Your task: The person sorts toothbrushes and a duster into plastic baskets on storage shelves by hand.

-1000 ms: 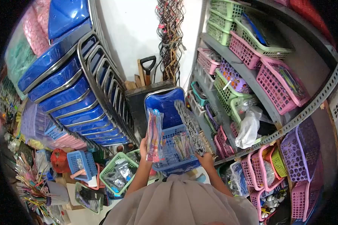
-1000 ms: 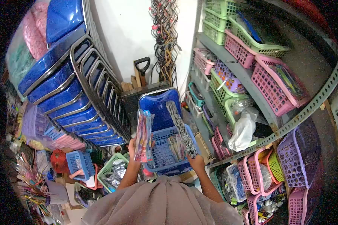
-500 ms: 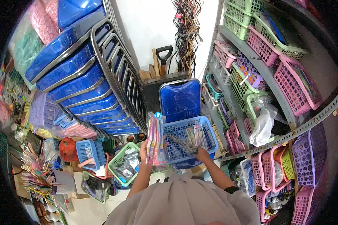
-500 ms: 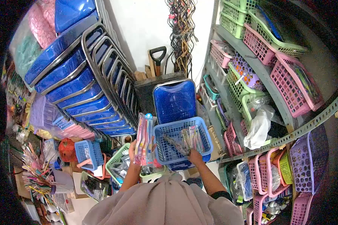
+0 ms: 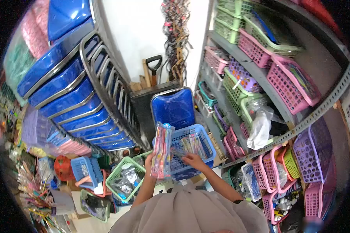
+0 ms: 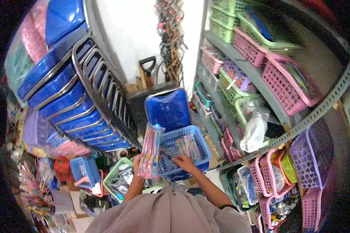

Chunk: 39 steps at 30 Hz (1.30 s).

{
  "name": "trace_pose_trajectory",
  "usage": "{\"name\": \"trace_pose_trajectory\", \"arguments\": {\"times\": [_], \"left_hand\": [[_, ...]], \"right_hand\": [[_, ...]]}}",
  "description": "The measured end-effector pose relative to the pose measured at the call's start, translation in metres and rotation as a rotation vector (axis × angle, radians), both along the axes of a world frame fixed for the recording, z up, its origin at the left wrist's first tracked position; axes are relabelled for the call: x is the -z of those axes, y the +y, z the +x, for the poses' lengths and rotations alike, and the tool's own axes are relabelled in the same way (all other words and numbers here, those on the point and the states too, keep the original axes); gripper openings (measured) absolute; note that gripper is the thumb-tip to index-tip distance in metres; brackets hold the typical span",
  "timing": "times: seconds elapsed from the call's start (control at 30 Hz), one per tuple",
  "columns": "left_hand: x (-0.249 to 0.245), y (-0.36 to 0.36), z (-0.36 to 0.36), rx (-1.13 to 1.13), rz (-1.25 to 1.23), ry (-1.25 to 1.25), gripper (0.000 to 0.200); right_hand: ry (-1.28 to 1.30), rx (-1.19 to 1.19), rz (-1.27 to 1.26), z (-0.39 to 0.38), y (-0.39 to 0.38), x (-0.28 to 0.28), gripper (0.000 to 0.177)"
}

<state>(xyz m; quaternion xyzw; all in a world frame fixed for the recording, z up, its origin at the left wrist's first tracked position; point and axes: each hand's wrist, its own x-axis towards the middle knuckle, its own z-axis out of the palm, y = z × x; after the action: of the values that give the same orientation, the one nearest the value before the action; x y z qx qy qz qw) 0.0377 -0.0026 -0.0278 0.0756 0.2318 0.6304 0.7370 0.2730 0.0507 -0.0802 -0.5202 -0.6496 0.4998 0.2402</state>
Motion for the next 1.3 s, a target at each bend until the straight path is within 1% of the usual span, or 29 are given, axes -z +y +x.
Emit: {"name": "trace_pose_trajectory", "arguments": {"times": [0.03, 0.07, 0.1, 0.17, 0.2, 0.23, 0.3, 0.33, 0.37, 0.4, 0.43, 0.5, 0.57, 0.6, 0.7, 0.77, 0.83, 0.87, 0.9, 0.97, 1.0, 1.03, 1.07, 1.1, 1.13, 1.17, 1.23, 1.27, 1.3], "left_hand": [[0.004, 0.007, 0.006, 0.025, -0.072, -0.025, 0.052], [-0.009, 0.010, 0.019, 0.087, -0.096, -0.026, 0.051], [-0.017, 0.015, 0.032, 0.120, -0.085, -0.026, 0.051], [-0.033, 0.020, 0.062, 0.095, -0.006, 0.305, 0.046], [-0.065, 0.019, 0.075, 0.170, -0.084, 0.316, 0.040], [-0.065, 0.025, 0.085, 0.197, -0.066, 0.317, 0.040], [-0.065, 0.033, 0.104, 0.283, -0.084, 0.319, 0.037], [-0.071, 0.037, 0.117, 0.285, -0.094, 0.323, 0.033], [-0.065, 0.046, 0.126, 0.308, -0.076, 0.322, 0.033], [-0.051, 0.055, 0.134, 0.374, 0.051, 0.464, 0.033], [-0.050, 0.063, 0.143, 0.435, 0.182, 0.603, 0.033], [-0.054, 0.075, 0.162, 0.513, 0.265, 0.584, 0.035], [-0.061, 0.087, 0.184, 0.527, 0.418, 0.781, 0.037], [-0.070, 0.095, 0.193, 0.535, 0.556, 0.805, 0.038], [-0.106, 0.115, 0.224, 0.582, 0.691, 0.758, 0.040], [-0.133, 0.130, 0.241, 0.591, 0.688, 0.753, 0.039], [-0.174, 0.147, 0.253, 0.699, 0.635, 0.773, 0.032], [-0.192, 0.154, 0.261, 0.629, 0.698, 0.783, 0.028], [-0.209, 0.165, 0.270, 0.551, 0.780, 0.814, 0.027], [-0.238, 0.191, 0.285, 0.348, 0.999, 0.958, 0.030], [-0.261, 0.196, 0.292, 0.347, 0.986, 0.996, 0.029], [-0.283, 0.201, 0.300, 0.347, 0.969, 1.034, 0.028], [-0.294, 0.214, 0.314, 0.180, 1.132, 1.059, 0.028], [-0.298, 0.234, 0.330, 0.065, 1.197, 1.058, 0.031], [-0.326, 0.227, 0.342, 0.056, 1.200, 1.070, 0.036], [-0.336, 0.236, 0.359, 0.056, 1.201, 1.067, 0.036], [-0.349, 0.259, 0.390, -0.248, 1.381, 1.190, 0.037], [-0.354, 0.270, 0.406, -0.252, 1.384, 1.187, 0.037], [-0.359, 0.280, 0.421, -0.361, 1.457, 1.225, 0.038]], "right_hand": [[0.202, -0.008, -0.207, -0.004, -0.004, -0.046, 0.031], [0.411, -0.018, -0.408, -0.004, -0.009, -0.078, 0.030], [0.416, 0.012, -0.390, 0.000, -0.011, -0.092, 0.030], [0.482, -0.047, -0.328, 0.012, -0.014, -0.110, 0.028], [0.436, -0.029, -0.219, 0.017, -0.015, -0.115, 0.025], [0.437, -0.002, -0.199, 0.026, -0.016, -0.119, 0.025], [0.470, 0.137, -0.162, 0.044, -0.020, -0.129, 0.021], [0.564, 0.157, -0.113, 0.054, -0.023, -0.141, 0.019], [0.561, 0.179, -0.092, 0.065, -0.022, -0.139, 0.019], [0.538, 0.196, -0.036, 0.076, -0.021, -0.131, 0.019], [0.514, 0.213, 0.019, 0.086, -0.021, -0.132, 0.019], [0.479, 0.269, 0.034, 0.106, -0.021, -0.135, 0.018], [0.510, 0.314, 0.049, 0.127, -0.020, -0.136, 0.017], [0.488, 0.313, 0.074, 0.138, -0.020, -0.143, 0.015], [0.520, 0.345, 0.133, 0.168, -0.022, -0.166, 0.014], [0.503, 0.358, 0.160, 0.193, -0.016, -0.165, 0.016], [0.496, 0.436, 0.226, 0.213, -0.012, -0.173, 0.020], [0.487, 0.430, 0.294, 0.226, -0.007, -0.168, 0.021], [0.485, 0.435, 0.313, 0.237, -0.006, -0.175, 0.021], [0.351, 0.507, 0.355, 0.254, -0.008, -0.196, 0.019], [0.187, 0.586, 0.477, 0.262, -0.005, -0.206, 0.016], [0.184, 0.590, 0.487, 0.271, 0.000, -0.216, 0.016], [-0.098, 0.651, 0.801, 0.280, 0.006, -0.226, 0.014], [-0.393, 0.696, 1.103, 0.287, 0.010, -0.237, 0.013], [-0.424, 0.697, 1.135, 0.289, 0.011, -0.253, 0.013], [-0.427, 0.699, 1.135, 0.293, 0.016, -0.263, 0.013], [-0.596, 0.655, 1.250, 0.301, 0.024, -0.274, 0.015], [-0.658, 0.623, 1.239, 0.307, 0.029, -0.273, 0.021], [-0.661, 0.623, 1.245, 0.311, 0.033, -0.273, 0.021]]}}
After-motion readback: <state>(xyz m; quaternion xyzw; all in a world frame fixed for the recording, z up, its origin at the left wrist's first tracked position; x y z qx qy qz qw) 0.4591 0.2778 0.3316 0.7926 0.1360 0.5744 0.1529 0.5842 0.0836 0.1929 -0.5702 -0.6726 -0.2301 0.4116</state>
